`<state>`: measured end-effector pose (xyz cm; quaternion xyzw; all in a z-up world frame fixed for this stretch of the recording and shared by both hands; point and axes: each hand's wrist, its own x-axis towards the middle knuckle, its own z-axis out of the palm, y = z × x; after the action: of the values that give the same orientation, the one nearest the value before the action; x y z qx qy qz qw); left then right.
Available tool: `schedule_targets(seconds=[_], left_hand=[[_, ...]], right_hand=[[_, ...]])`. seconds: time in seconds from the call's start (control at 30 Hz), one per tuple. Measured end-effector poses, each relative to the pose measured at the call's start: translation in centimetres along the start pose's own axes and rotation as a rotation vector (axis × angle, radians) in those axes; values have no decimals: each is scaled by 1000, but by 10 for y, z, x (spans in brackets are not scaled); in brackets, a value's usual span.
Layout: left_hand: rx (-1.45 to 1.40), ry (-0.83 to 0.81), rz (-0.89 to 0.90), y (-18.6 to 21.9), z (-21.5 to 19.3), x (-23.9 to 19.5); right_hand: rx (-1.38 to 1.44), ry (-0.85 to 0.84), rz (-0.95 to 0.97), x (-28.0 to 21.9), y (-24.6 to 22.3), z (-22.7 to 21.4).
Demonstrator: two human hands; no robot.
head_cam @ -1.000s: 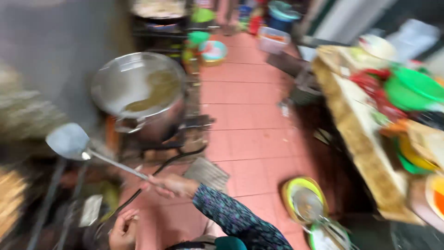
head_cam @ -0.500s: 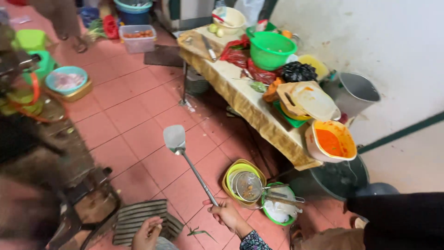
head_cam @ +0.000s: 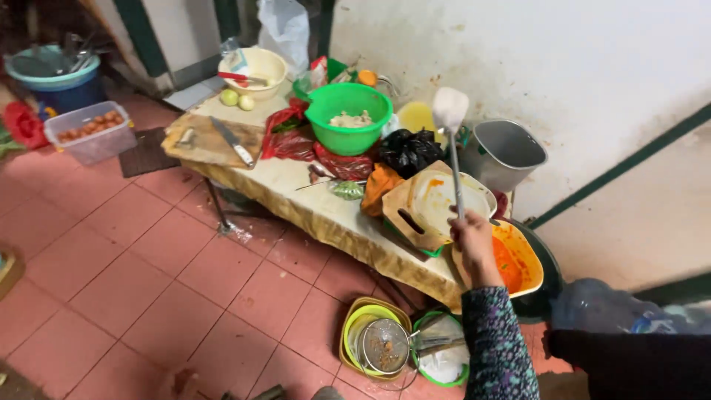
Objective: Preparing ingredients and cooking a dish in a large pot.
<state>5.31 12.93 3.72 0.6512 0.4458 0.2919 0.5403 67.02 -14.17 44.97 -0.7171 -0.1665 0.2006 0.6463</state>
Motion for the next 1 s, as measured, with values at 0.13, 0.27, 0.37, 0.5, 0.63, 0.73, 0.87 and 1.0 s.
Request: schedule_targets(seconds=[0.13, 0.27, 0.37, 0.5, 0.63, 0.73, 0.87, 1.0], left_hand=[[15, 52, -47, 27, 36, 82], [45, 64, -179, 35, 114, 141], [-238, 2, 798, 58, 192, 162], [45, -106, -388, 115, 238, 179], [-60, -78, -354, 221, 264, 221], [-12, -134, -429, 270, 271, 230], [85, -206, -447, 324, 278, 226], [70, -235, -511, 333, 279, 223]], right_hand=[[-182, 287, -103, 114, 24, -93], [-1079, 687, -500, 226, 64, -172], [-941, 617, -210, 250, 67, -187], [-617, 508, -18, 274, 56, -184], [-387, 496, 23, 308, 70, -192], [-246, 471, 58, 325, 88, -195], [-301, 413, 136, 339, 98, -193], [-208, 382, 128, 328, 96, -187]])
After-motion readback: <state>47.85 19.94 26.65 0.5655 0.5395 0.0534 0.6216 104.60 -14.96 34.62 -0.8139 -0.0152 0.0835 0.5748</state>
